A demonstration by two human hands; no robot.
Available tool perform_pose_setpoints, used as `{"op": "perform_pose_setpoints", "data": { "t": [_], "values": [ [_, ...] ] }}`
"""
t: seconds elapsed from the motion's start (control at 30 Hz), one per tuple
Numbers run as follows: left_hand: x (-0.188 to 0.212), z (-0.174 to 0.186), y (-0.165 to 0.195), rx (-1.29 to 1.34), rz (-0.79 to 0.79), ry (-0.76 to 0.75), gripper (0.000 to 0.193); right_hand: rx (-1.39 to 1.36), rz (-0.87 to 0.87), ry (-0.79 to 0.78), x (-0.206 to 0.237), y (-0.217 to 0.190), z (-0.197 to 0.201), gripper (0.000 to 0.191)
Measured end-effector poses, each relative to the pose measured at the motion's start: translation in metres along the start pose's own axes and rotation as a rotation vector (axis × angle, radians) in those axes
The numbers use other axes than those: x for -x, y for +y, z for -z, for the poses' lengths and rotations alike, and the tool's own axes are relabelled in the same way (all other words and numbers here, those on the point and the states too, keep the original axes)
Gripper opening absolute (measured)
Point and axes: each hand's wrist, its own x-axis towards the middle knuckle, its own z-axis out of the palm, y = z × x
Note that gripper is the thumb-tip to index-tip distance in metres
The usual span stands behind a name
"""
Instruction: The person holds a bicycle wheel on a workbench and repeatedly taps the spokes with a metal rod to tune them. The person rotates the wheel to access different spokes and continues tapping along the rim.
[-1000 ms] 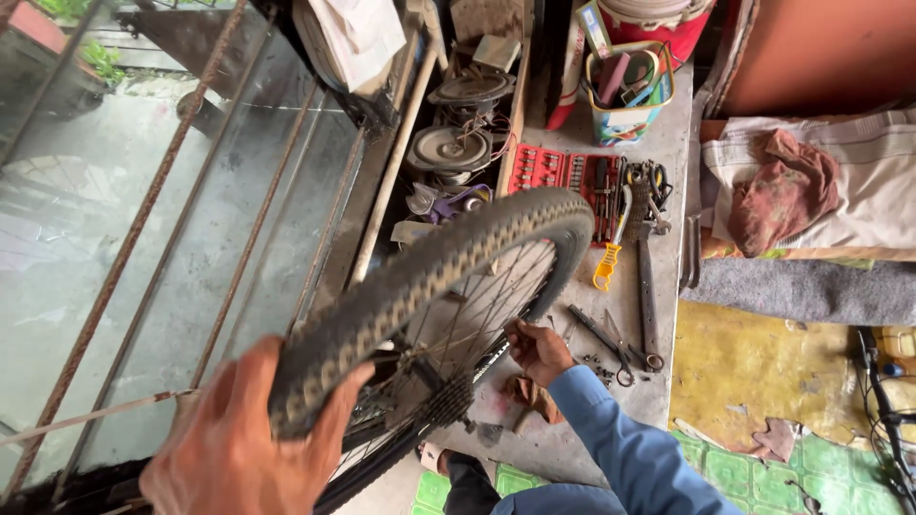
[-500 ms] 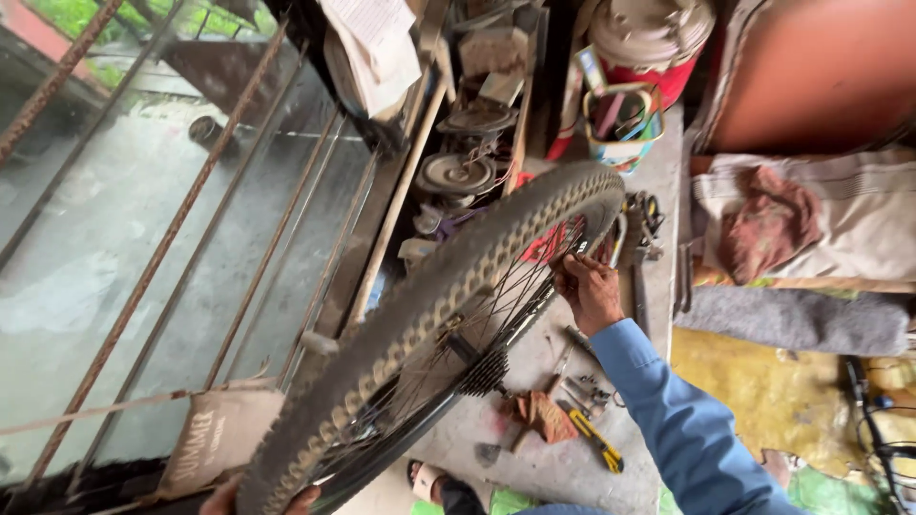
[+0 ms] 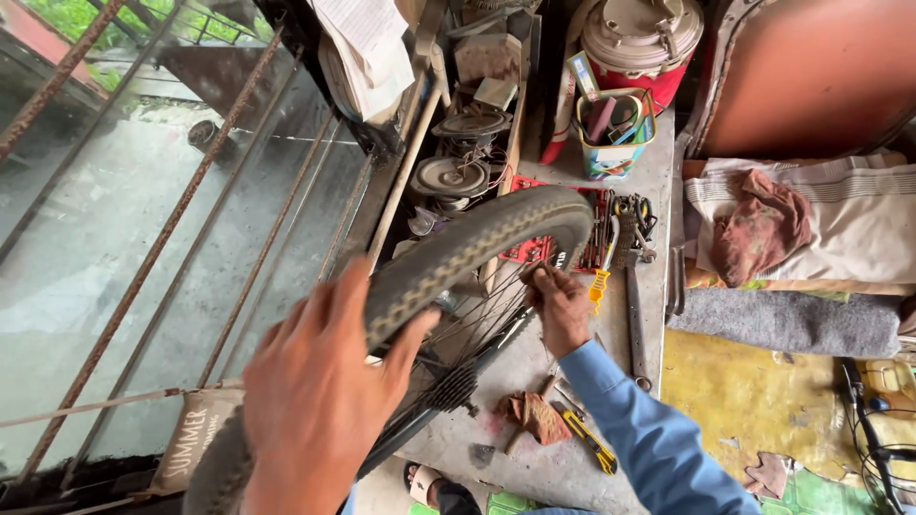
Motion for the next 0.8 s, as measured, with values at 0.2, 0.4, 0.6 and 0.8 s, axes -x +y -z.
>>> {"op": "perform_pose_setpoints", "data": {
  "t": [0.2,0.4,0.6,0.8],
  "values": [
    [-0.042,0.012,0.013,-0.107,0.284,-0.436,0.069,0.331,0.220,0.082,0.040,0.008,-0.007,0.024],
    [-0.044,-0.002,-0.002,-0.147,0.197,-0.176,0.060,0.939,0.770,0.039,0.055,0.014,-0.006,0.026],
    [-0.047,-0.011,-0.009,-0.109,0.191,-0.157,0.060,1.185,0.908,-0.190,0.045,0.032,-0.005,0.051],
    [-0.049,-0.013,-0.013,-0.112,0.162,-0.142,0.062,1.293,0.818,-0.182,-0.007,0.020,0.019,0.062]
  ]
}}
